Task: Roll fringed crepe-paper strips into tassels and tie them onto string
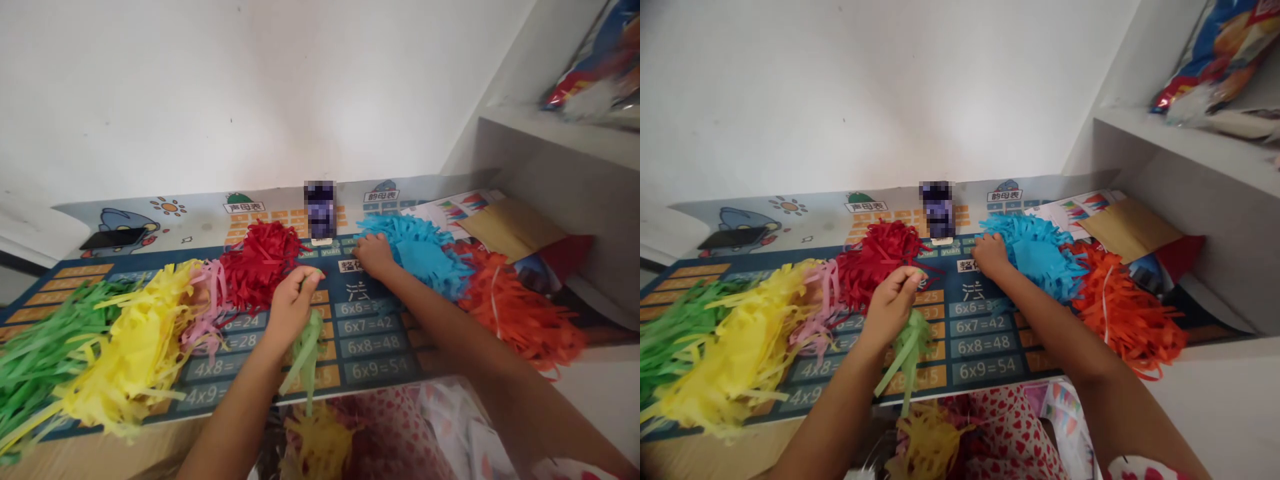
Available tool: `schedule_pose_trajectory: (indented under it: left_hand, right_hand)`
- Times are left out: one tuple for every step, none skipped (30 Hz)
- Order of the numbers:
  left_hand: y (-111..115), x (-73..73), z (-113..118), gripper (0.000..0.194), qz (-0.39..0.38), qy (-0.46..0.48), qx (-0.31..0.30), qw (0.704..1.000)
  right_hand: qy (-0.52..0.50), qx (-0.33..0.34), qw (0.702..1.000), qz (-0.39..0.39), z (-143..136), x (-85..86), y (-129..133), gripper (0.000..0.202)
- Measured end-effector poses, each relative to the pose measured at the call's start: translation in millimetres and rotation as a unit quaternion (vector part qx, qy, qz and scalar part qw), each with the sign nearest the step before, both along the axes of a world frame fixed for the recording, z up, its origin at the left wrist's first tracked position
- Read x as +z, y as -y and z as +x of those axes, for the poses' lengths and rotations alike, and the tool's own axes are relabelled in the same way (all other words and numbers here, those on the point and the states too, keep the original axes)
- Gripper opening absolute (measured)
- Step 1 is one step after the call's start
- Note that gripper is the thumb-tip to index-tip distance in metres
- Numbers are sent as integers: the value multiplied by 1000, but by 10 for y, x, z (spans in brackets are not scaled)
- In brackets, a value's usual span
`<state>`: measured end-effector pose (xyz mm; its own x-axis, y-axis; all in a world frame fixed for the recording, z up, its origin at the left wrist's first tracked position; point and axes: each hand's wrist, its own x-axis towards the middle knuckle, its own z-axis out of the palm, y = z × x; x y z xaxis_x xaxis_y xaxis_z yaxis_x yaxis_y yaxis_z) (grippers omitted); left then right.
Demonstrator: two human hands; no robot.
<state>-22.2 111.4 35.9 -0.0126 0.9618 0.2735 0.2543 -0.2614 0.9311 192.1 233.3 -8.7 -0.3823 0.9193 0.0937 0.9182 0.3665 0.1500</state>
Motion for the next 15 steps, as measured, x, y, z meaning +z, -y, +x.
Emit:
schedule_pose_trajectory:
  left_hand:
    - [-59,-69,10,21,18,-58,-5,998]
    - [-101,-135,21,21,34,-100,-16,994]
    - [-125,-195,33,22,46,-127,-27,990]
    - [-135,-248,45,23,55,-143,-35,988]
    - [-136,-293,57,24,58,-152,-41,986]
    - [-131,-331,68,25,59,-157,-46,985]
    - [-127,-363,76,25,59,-159,-47,984]
    - [-126,-389,82,26,58,-158,-46,985]
    - [-127,-408,84,26,56,-156,-43,985]
    - [-130,-419,81,26,54,-152,-39,986]
    - [-129,-419,74,27,51,-147,-34,987]
    - [-121,-407,63,27,49,-143,-29,988]
    - [-99,-383,50,27,48,-141,-24,989]
    - [-61,-348,37,26,49,-142,-22,988]
    - [-7,-306,25,25,50,-145,-18,988]
  right_hand:
    - [6,5,1000,1,-2,-23,-5,29]
    - [9,10,1000,2,0,-39,-4,30]
    - [11,14,1000,3,4,-51,0,31]
    - [12,18,1000,3,8,-57,3,32]
    - [12,23,1000,2,11,-60,4,32]
    - [11,29,1000,0,11,-57,0,31]
    - [9,34,999,-3,8,-49,-8,30]
    - [6,37,999,-5,0,-34,-18,29]
    - [2,39,999,-8,-14,-12,-25,27]
    - [-5,40,999,-9,-34,18,-25,26]
    - [-14,38,999,-9,-61,55,-9,25]
    - [-25,36,999,-5,-93,98,29,23]
    - [-32,33,999,1,-130,144,94,22]
    - [-50,33,998,5,-168,192,189,21]
    - [-87,40,995,1,-206,236,312,19]
